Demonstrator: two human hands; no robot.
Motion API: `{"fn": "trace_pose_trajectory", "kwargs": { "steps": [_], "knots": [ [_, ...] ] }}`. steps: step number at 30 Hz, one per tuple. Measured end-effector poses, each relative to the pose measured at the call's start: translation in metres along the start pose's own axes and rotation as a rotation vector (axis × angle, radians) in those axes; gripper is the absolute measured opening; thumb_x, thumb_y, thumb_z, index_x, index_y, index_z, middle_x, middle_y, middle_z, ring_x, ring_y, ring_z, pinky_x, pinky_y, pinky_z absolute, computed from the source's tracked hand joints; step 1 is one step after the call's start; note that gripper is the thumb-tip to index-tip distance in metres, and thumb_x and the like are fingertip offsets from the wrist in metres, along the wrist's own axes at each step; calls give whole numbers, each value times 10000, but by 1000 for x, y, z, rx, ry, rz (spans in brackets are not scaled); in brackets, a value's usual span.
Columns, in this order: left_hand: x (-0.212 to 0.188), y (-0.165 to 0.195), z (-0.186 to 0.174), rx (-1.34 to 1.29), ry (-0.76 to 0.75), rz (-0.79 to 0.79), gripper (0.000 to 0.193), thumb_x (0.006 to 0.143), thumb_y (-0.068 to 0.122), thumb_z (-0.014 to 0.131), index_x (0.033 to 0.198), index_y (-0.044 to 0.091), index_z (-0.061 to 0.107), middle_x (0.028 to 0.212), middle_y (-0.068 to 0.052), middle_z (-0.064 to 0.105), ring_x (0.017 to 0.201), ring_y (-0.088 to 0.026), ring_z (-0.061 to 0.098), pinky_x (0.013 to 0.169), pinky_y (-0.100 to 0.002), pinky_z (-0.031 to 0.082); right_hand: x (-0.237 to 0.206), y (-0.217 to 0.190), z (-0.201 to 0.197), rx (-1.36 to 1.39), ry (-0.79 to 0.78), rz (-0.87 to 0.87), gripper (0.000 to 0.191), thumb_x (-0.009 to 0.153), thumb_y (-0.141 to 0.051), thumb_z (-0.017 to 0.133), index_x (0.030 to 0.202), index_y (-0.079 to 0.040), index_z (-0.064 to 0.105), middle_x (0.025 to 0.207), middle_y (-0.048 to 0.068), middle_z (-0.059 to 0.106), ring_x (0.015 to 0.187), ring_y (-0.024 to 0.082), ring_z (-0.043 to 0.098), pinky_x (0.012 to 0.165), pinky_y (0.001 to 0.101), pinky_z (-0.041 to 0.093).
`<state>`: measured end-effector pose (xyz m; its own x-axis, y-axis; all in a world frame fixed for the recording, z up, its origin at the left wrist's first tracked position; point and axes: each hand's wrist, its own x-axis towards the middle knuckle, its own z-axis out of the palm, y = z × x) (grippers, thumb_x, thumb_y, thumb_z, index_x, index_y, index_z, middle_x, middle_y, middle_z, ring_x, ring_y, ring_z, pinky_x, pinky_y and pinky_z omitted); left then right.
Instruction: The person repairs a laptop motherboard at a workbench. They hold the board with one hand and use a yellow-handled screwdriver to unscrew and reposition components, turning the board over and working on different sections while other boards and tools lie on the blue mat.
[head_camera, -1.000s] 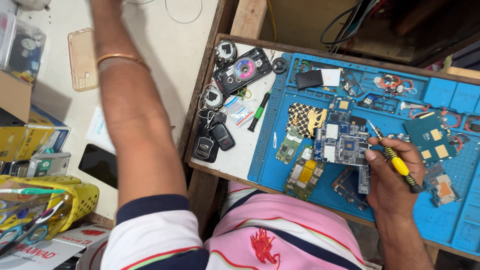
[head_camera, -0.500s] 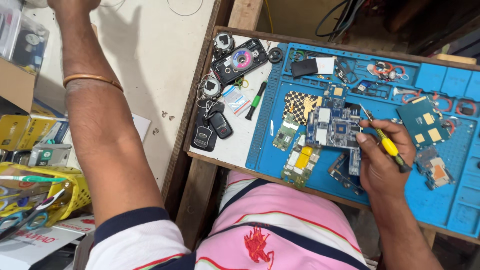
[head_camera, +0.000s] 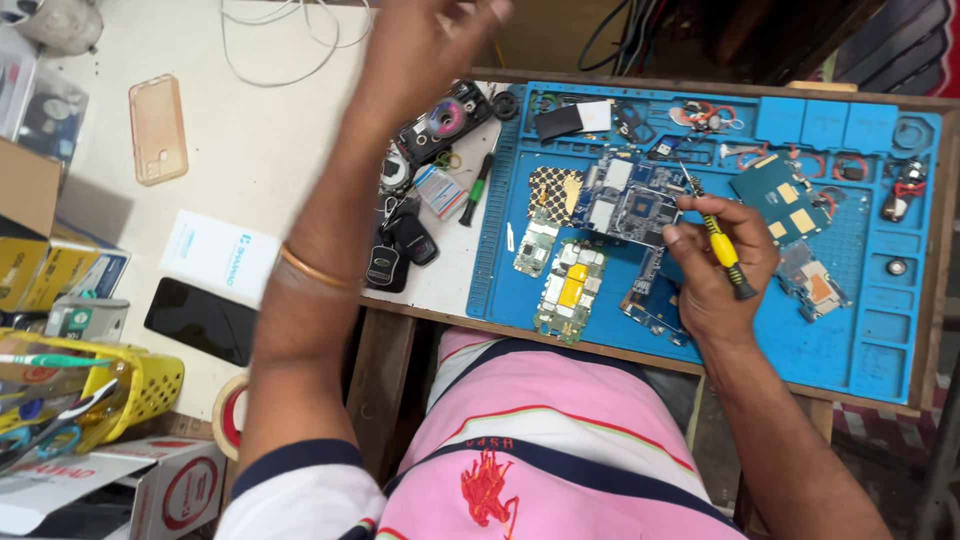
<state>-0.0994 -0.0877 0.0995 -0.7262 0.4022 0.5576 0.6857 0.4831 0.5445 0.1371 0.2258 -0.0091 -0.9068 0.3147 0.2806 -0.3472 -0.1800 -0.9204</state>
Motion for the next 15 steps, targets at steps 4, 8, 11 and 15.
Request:
{"fn": "trace_pose_trajectory", "kwargs": {
  "steps": [4,8,11,15],
  "knots": [
    [-41,54,60,-307,-98,-111,448,1058,314,731,1411,60,622,1250,-97,740,1048,-189,760,879,-336,636,2,-4,-2,-72,33,-25,365,951,80,782,1255,-47,622,1297,101,688,1006,69,670,900,197,570],
    [-67,101,79,-597,-256,-334,718,930,269,820,1534,87,476,1325,-121,671,938,-172,745,794,-298,618,4,-3,-4,-33,63,-22,400,956,89,779,1290,-44,603,1326,106,667,981,62,670,881,180,570],
    [-84,118,87,-467,-337,-91,1032,798,291,970,1597,115,341,1380,-160,629,989,-155,712,780,-270,594,3,0,-6,-14,60,-28,418,970,103,776,1312,-43,586,1316,116,656,978,61,673,887,178,577],
    [-114,117,106,-555,-329,-270,1084,781,313,951,1644,193,305,1189,-36,781,856,-93,707,703,-237,541,-3,2,-6,-6,49,-22,423,977,105,774,1321,-43,576,1309,123,656,974,65,679,883,180,579]
  ]
}}
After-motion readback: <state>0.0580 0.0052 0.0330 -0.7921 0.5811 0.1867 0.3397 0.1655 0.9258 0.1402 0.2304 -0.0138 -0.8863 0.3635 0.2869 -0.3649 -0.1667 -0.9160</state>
